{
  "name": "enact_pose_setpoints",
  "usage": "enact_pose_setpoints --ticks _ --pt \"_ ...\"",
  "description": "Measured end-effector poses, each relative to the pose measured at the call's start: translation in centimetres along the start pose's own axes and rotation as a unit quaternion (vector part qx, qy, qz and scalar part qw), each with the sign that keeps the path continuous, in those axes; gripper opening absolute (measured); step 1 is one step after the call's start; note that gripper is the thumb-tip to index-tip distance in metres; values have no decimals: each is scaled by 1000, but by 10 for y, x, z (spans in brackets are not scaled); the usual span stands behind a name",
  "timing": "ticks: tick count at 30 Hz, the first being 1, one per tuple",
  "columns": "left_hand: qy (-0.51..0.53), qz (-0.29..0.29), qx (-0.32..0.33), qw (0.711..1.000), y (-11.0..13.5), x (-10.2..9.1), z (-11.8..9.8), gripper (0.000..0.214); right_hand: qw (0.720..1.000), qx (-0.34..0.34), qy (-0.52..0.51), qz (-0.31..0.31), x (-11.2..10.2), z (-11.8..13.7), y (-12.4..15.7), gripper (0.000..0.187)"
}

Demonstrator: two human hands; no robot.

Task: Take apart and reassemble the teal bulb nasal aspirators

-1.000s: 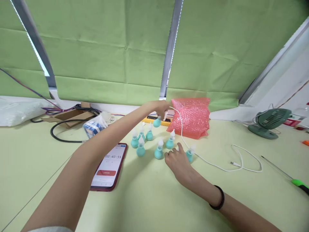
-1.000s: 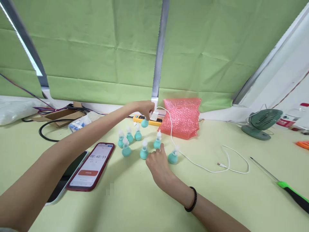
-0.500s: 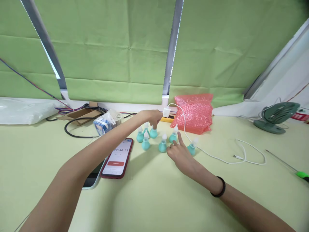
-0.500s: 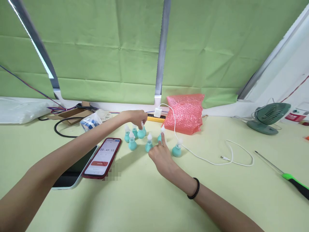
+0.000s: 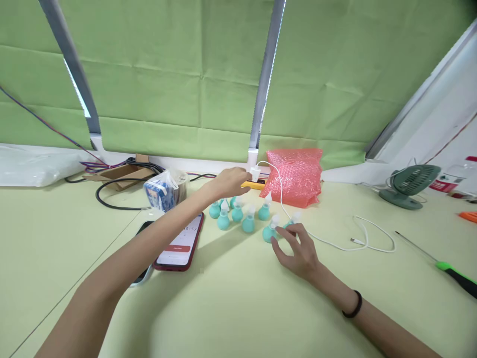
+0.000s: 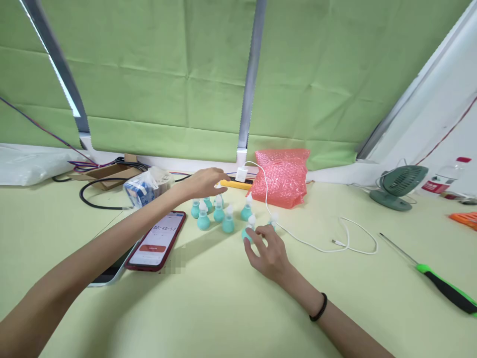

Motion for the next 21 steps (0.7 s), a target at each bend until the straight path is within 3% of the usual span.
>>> enact_pose_setpoints --ticks 3,5,7,10,11,13,16,19,21 --pt "23 -116 10 993 47 -15 -45 27 996 75 11 56 17 -17 17 47" --pt "162 -235 84 955 95 -16 -88 17 986 112 49 115 32 -24 24 48" --pt "223 -240 176 928 137 7 -131 12 972 132 101 166 43 -29 28 43" --pt "159 -195 288 924 180 45 -172 9 950 157 142 229 57 -33 32 41" --pt "163 -191 297 921 186 51 -173 9 945 164 145 243 61 -35 33 42" --pt "233 -187 257 919 183 55 -157 11 937 171 153 264 69 -37 36 43" --pt "409 -145 72 898 162 70 -112 11 938 175 147 259 75 -40 38 37" --pt "543 -124 -120 822 159 97 -76 6 964 158 66 204 67 -26 35 26" --pt "600 -140 -183 766 162 108 -63 6 977 103 -33 186 58 2 32 22"
Point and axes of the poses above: each hand's wrist, its own y-axis away from the middle knuckle, its own x-axis out of the palm, z = x × y, the point moved 10 cm from there along -y, towards the middle knuckle, and after that the axes turned 5 degrees about x, right-handed, at the moved point
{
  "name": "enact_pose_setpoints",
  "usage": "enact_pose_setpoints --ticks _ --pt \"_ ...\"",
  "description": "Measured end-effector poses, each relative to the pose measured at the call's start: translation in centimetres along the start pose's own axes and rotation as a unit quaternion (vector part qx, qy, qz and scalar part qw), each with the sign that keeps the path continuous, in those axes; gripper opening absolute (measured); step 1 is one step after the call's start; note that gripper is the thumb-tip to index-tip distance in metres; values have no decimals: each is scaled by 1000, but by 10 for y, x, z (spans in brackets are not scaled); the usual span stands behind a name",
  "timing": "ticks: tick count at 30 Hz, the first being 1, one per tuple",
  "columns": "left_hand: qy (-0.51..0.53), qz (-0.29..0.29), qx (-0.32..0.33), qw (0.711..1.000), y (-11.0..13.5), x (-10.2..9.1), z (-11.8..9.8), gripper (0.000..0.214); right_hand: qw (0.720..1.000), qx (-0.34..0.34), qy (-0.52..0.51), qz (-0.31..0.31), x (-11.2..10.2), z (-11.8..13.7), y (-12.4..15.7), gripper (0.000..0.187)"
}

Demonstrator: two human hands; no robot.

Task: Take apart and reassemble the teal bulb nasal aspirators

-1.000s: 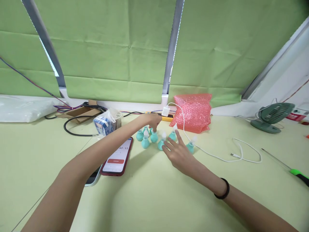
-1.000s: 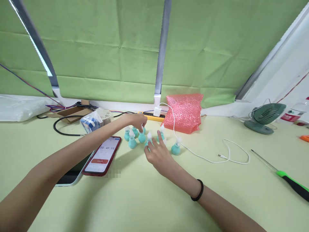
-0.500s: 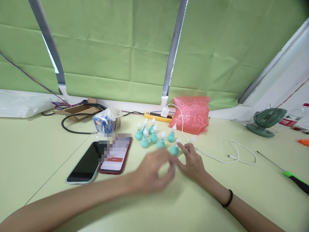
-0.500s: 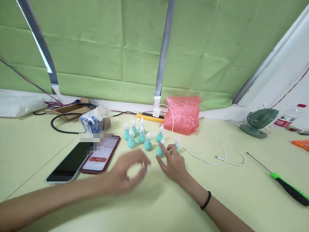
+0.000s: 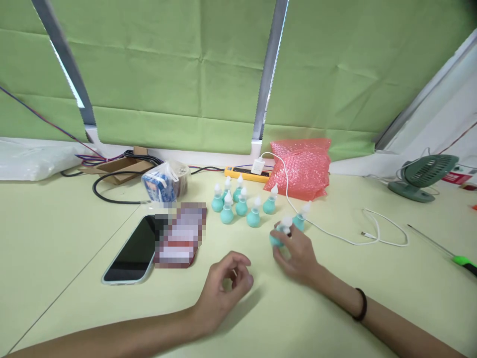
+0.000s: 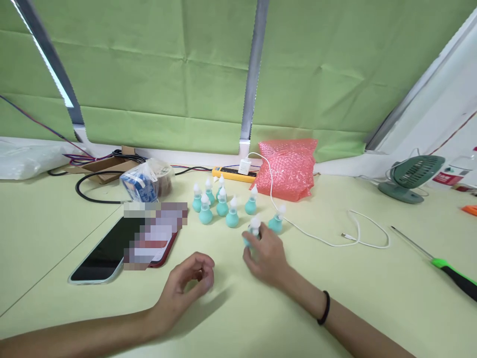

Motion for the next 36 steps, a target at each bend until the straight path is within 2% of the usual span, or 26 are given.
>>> enact_pose_setpoints --ticks 2,4,5,8,10,14,17,20,24,29,33,36 --pt "41 -19 -14 999 -2 -5 7 20 994 -77 -73 22 -3 33 7 24" --pt "45 -11 -3 999 -5 -5 8 29 982 -153 -89 62 1 63 14 23" --pt "34 -1 12 999 -6 -4 7 29 980 -166 -87 72 2 72 15 21" --pt "-20 48 69 996 -4 5 -3 24 980 -165 -78 77 6 78 14 16" --pt "-49 79 84 992 -1 11 -6 21 978 -180 -80 71 6 80 16 15" --pt "-42 115 51 991 1 20 1 21 969 -202 -89 106 11 82 27 13" --pt "-12 104 0 994 -3 19 11 28 962 -214 -88 144 18 81 30 12" --pt "49 82 -48 994 -8 17 21 33 962 -201 -111 147 18 77 26 15" --pt "126 43 -108 985 -11 13 37 37 964 -171 -172 110 6 71 19 31" --pt "166 0 -142 976 -12 6 49 42 957 -130 -247 79 -2 62 15 47" --pt "191 -27 -166 967 -11 3 55 42 953 -66 -284 87 6 50 12 40" --pt "219 -26 -173 960 -11 5 56 42 959 -55 -268 70 6 47 12 33"
Point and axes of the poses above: each hand's wrist, its own y-axis away from the middle knuckle, its own x-axis out of the palm, z = x × y, the point moved 10 cm from there along -y, towards the middle knuckle, and after that the axes turned 5 degrees about x, right-handed, at the moved point
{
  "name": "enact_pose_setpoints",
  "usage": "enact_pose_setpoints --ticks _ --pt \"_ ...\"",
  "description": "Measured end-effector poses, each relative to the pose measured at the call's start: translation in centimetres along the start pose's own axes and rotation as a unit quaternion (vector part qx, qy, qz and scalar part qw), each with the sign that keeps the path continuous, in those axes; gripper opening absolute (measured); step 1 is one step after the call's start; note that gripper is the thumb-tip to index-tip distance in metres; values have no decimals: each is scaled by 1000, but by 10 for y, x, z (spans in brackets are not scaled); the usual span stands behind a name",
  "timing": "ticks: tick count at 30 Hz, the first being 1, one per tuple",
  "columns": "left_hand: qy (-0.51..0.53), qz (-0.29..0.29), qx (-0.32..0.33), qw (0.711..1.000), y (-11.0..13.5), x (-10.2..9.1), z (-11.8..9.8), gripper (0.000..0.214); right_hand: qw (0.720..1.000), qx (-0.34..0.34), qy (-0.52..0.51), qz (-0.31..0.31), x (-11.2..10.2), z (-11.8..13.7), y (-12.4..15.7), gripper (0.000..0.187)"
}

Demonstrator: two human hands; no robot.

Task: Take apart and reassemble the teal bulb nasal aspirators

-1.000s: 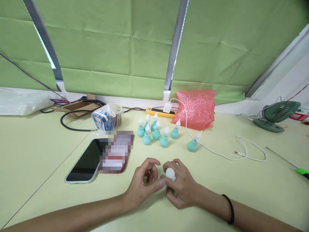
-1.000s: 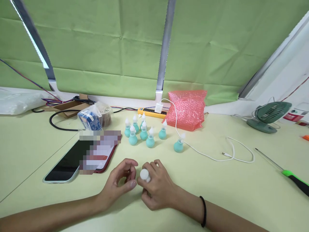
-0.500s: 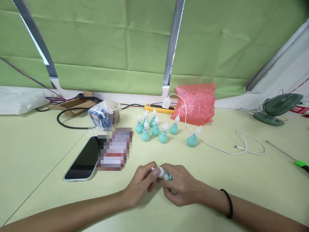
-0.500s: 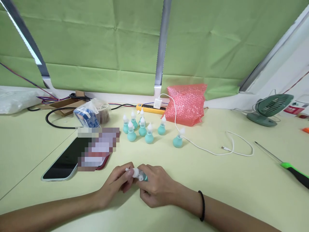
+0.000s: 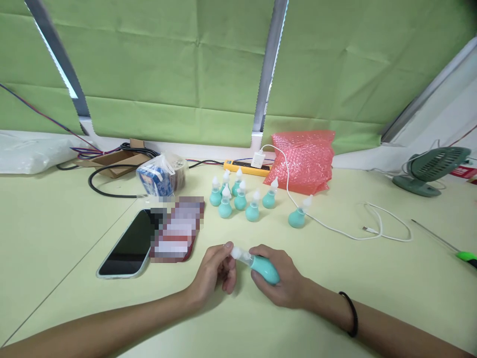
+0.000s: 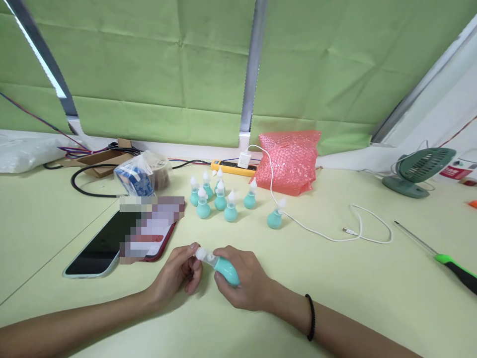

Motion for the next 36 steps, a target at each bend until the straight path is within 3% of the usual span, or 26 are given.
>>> enact_pose_setpoints --ticks 15,18,22,25,30,33,36 --pt "53 39 30 997 -3 6 -9 39 999 40 -28 11 -3 -8 -1 25" --pt "18 39 36 998 -3 6 -11 41 998 59 -19 -13 -9 -12 0 22" --pt "-89 -9 84 992 -3 -3 -21 35 993 95 -28 -71 -19 -22 2 21" --pt "-222 -21 128 966 -1 -3 -33 27 986 125 -52 -101 -26 -30 3 20" --pt "-455 28 199 868 1 13 -41 35 981 146 -86 -97 -25 -37 3 19" --pt "-496 47 214 840 -2 16 -37 35 979 153 -98 -91 -24 -38 4 20" --pt "-483 41 285 827 1 16 -49 33 977 158 -111 -92 -24 -39 5 20"
Point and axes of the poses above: each hand's wrist, its own y-axis away from the middle knuckle, its own x-axis out of the palm, z = x × y, the point moved 10 cm from there along -y, towards the middle knuckle, and after that the axes turned 5 degrees about x, right-handed, at the moved point
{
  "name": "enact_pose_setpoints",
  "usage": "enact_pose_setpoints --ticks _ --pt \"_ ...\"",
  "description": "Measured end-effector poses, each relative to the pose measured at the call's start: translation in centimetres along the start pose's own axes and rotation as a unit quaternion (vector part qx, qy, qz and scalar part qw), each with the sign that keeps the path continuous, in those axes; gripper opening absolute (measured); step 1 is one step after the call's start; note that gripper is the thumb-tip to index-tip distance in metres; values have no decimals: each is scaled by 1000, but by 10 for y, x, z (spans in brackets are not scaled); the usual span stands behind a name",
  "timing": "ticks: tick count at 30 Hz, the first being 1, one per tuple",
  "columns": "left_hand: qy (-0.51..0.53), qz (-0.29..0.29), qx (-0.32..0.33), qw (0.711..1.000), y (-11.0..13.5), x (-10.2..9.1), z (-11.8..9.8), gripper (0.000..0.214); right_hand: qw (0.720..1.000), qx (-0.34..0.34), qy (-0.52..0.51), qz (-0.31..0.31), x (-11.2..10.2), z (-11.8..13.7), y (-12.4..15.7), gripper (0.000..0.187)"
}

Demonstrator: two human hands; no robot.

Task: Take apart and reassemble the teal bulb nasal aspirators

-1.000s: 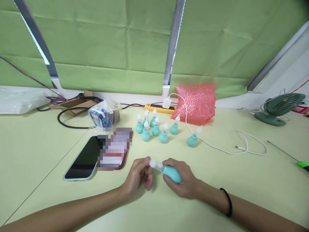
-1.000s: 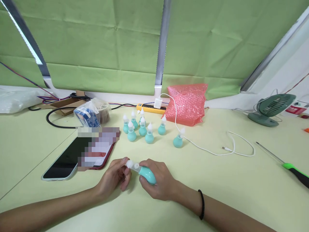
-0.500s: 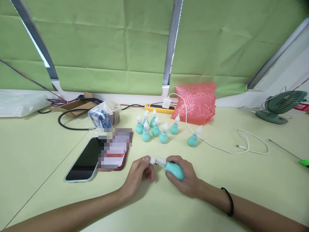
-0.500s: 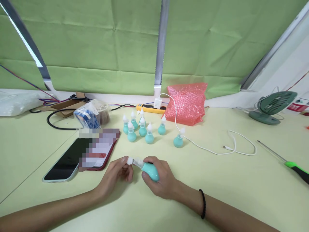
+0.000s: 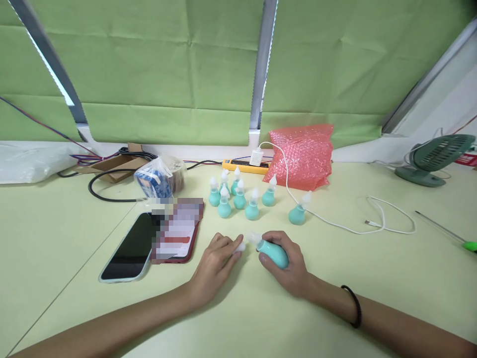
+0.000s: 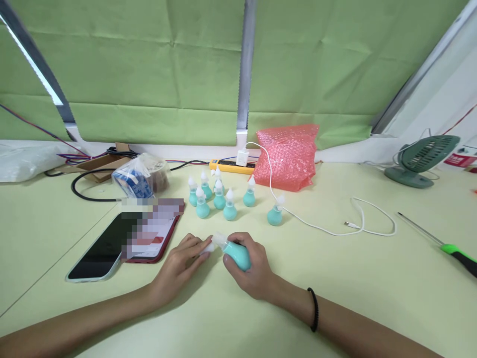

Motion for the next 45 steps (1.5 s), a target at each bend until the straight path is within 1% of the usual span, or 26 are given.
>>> enact_pose_setpoints --ticks 3,5,6,7,8,10,12,14,17,20,22,24,27,28,29,32,33,34,36,38,40,45 --pt "9 -88 86 992 0 -21 -13 28 1000 4 -1 -9 -2 -1 0 20" --pt "-4 -132 115 985 1 -32 -17 21 1000 5 -1 -13 -2 -2 -1 21" --pt "-18 -140 113 983 0 -34 -16 17 1000 6 -3 -12 -2 -3 -1 21" --pt "-35 -135 102 985 -1 -33 -14 14 1000 8 -4 -10 -2 -3 -2 21" --pt "-51 -112 81 989 -4 -29 -10 12 1000 9 -5 -7 -1 -3 -2 20" --pt "-76 -38 19 996 -9 -16 3 14 1000 10 -2 3 2 -4 -3 20" --pt "-88 29 -39 995 -10 -3 14 18 1000 11 5 18 5 -3 -3 19" --pt "-100 59 -69 991 -10 2 19 20 1000 7 16 25 6 -1 -4 19" --pt "-110 73 -82 988 -9 5 20 22 999 -17 37 18 5 5 -4 21" --pt "-90 66 -93 989 -7 4 23 27 996 -75 45 8 5 16 -2 25" --pt "-75 59 -87 992 -6 3 22 24 992 -118 46 4 5 23 1 28" --pt "-65 37 -66 995 -7 -1 19 18 989 -140 48 -4 5 27 3 30" --pt "-52 -36 -51 997 -8 -16 17 19 990 -129 51 -25 0 24 3 30" --pt "-50 -45 -53 996 -8 -18 18 19 991 -124 51 -30 -1 23 3 30" --pt "-50 -39 -59 996 -8 -17 20 19 991 -119 50 -32 -1 23 2 29" --pt "-43 13 -85 995 -7 -5 26 19 992 -109 54 -34 -2 22 1 27" --pt "-33 19 -94 995 -7 -3 28 20 992 -107 55 -34 -2 22 1 26" --pt "-15 16 -105 994 -6 -3 31 20 993 -103 56 -33 -2 21 1 26" --pt "51 -15 -142 988 -5 -6 39 21 993 -96 58 -31 -2 21 0 24" --pt "138 -55 -185 971 -3 -10 49 22 994 -88 61 -30 -2 19 0 23" --pt "197 -82 -210 954 -2 -12 56 23 994 -78 63 -33 -3 17 -1 21" --pt "217 -97 -219 946 -4 -18 56 28 996 -44 65 -32 -2 11 -3 20"
Point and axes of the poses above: each hand's wrist, its own y-axis away from the middle knuckle, its own x-axis out of the palm, z = x × y, the point moved 10 cm from there along -y, towards the middle knuckle, and after that the axes turned 5 degrees about x, right-handed, at the moved point
